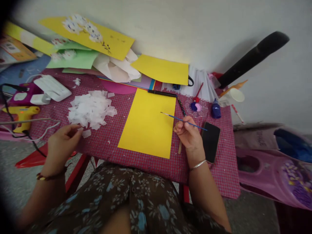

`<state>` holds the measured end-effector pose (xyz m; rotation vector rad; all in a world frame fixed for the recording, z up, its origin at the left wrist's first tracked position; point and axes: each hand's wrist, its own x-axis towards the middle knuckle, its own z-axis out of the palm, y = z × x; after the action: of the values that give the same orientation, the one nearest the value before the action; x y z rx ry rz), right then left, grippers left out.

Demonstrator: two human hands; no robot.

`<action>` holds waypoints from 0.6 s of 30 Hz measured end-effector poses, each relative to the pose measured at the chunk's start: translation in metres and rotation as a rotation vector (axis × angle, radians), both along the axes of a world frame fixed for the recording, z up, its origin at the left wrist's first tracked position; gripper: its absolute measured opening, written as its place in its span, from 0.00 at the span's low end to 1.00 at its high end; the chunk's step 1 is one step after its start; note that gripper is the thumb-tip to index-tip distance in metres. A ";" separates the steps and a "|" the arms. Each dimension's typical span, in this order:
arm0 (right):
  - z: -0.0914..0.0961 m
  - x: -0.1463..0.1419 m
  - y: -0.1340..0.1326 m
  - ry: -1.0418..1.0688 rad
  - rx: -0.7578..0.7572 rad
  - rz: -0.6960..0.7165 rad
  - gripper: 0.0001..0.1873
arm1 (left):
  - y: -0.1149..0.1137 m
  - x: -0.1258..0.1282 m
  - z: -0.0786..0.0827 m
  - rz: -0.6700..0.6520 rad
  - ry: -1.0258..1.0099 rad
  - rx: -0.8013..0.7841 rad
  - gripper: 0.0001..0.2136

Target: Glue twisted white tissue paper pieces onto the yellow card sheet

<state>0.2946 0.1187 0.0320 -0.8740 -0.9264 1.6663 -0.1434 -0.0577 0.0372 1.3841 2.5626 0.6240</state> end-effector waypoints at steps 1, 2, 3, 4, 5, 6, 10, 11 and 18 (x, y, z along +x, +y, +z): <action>0.000 0.000 0.000 0.013 0.014 0.008 0.14 | -0.001 -0.004 -0.003 -0.002 -0.003 -0.029 0.20; 0.000 0.000 0.001 0.018 0.026 0.009 0.13 | -0.001 -0.007 -0.005 -0.013 -0.007 -0.052 0.21; 0.000 0.000 0.001 0.017 0.032 0.006 0.13 | 0.000 -0.008 -0.006 -0.031 -0.014 -0.073 0.23; 0.000 0.001 0.002 0.015 0.031 0.000 0.12 | 0.001 -0.008 -0.007 -0.050 -0.021 -0.091 0.23; 0.000 0.002 0.003 0.014 0.023 -0.007 0.11 | 0.001 -0.008 -0.007 -0.060 -0.027 -0.102 0.24; 0.000 0.002 0.003 0.015 0.009 -0.014 0.10 | 0.002 -0.007 -0.006 -0.065 -0.039 -0.112 0.24; -0.001 0.002 0.006 0.040 -0.046 -0.025 0.09 | 0.004 -0.005 -0.001 -0.098 -0.099 -0.181 0.18; -0.001 0.001 0.006 0.047 -0.054 -0.025 0.09 | 0.004 -0.004 0.001 -0.109 -0.114 -0.183 0.17; 0.006 0.007 0.010 0.079 -0.012 -0.089 0.10 | 0.004 -0.016 0.013 -0.045 -0.163 0.046 0.18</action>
<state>0.3014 0.1283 0.0385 -0.8396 -0.8138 1.6194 -0.1595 -0.0541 0.0500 1.3411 2.3986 0.7594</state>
